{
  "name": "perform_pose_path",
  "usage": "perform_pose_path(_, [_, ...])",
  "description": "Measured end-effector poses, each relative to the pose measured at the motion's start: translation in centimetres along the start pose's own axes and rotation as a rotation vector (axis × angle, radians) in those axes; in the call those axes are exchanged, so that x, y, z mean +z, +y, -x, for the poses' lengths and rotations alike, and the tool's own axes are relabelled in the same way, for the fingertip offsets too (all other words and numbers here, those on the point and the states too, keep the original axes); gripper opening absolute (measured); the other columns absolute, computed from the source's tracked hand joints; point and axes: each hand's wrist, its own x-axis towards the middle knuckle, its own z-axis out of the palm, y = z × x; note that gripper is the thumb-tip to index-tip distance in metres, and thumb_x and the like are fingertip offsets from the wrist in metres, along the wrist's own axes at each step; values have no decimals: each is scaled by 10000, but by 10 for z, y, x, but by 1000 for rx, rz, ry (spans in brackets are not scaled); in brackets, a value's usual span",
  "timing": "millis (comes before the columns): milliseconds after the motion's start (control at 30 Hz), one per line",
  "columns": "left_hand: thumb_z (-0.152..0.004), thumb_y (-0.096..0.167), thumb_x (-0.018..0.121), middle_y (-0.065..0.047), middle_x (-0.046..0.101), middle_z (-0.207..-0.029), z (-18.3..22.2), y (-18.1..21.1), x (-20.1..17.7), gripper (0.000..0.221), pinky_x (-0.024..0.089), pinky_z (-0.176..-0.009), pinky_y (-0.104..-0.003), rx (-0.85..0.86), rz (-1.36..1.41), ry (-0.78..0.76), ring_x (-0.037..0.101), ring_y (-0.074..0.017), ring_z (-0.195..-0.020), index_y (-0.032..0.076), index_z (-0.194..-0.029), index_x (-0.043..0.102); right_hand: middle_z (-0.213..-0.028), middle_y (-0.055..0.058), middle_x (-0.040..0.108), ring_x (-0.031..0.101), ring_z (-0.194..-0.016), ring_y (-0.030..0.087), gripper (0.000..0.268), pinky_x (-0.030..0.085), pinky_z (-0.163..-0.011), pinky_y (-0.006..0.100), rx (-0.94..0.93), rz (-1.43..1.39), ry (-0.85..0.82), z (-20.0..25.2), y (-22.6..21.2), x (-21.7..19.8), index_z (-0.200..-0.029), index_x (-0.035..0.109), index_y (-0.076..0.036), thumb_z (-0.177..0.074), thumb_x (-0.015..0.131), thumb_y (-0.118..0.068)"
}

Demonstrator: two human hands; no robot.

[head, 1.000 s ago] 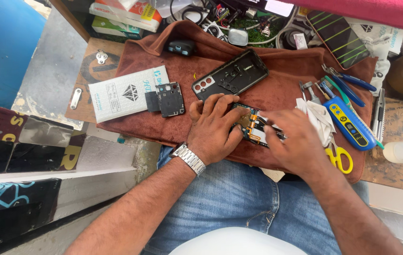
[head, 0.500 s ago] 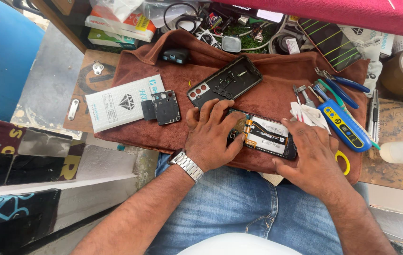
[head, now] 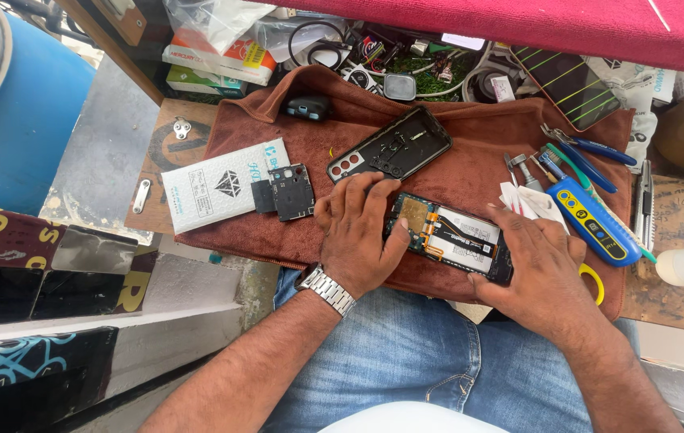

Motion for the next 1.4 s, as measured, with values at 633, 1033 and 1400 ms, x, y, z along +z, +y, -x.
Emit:
perform_pose_path(633, [-539, 387, 846, -84, 364, -1507, -25, -76, -106, 945, 254, -1032, -591, -210, -307, -318, 312, -380, -1364, 209, -1412, 532, -1048, 83, 690, 619, -1036, 278, 733, 499, -934, 462, -69, -282, 61, 37, -38, 29, -1374, 517, -103, -725, 816, -265])
perform_pose_path(1033, [-640, 488, 855, -65, 600, -1226, -17, 5, -84, 817, 282, -950, -514, 134, -44, -23, 508, -294, -1186, 156, -1335, 580, -1082, 88, 676, 615, -921, 164, 539, 525, -801, 285, 274, -1201, 22, 39, -29, 47, -1350, 558, -36, -873, 742, -207])
perform_pose_path(1400, [-629, 508, 879, -141, 409, -1433, 16, 66, -15, 1143, 272, -1010, -586, 79, 16, -166, 413, -368, -1289, 190, -1565, 305, -1082, 96, 705, 649, -848, 158, 292, 564, -739, 335, 434, -1670, 312, 52, 24, 52, -1300, 601, -2, -1021, 565, -80])
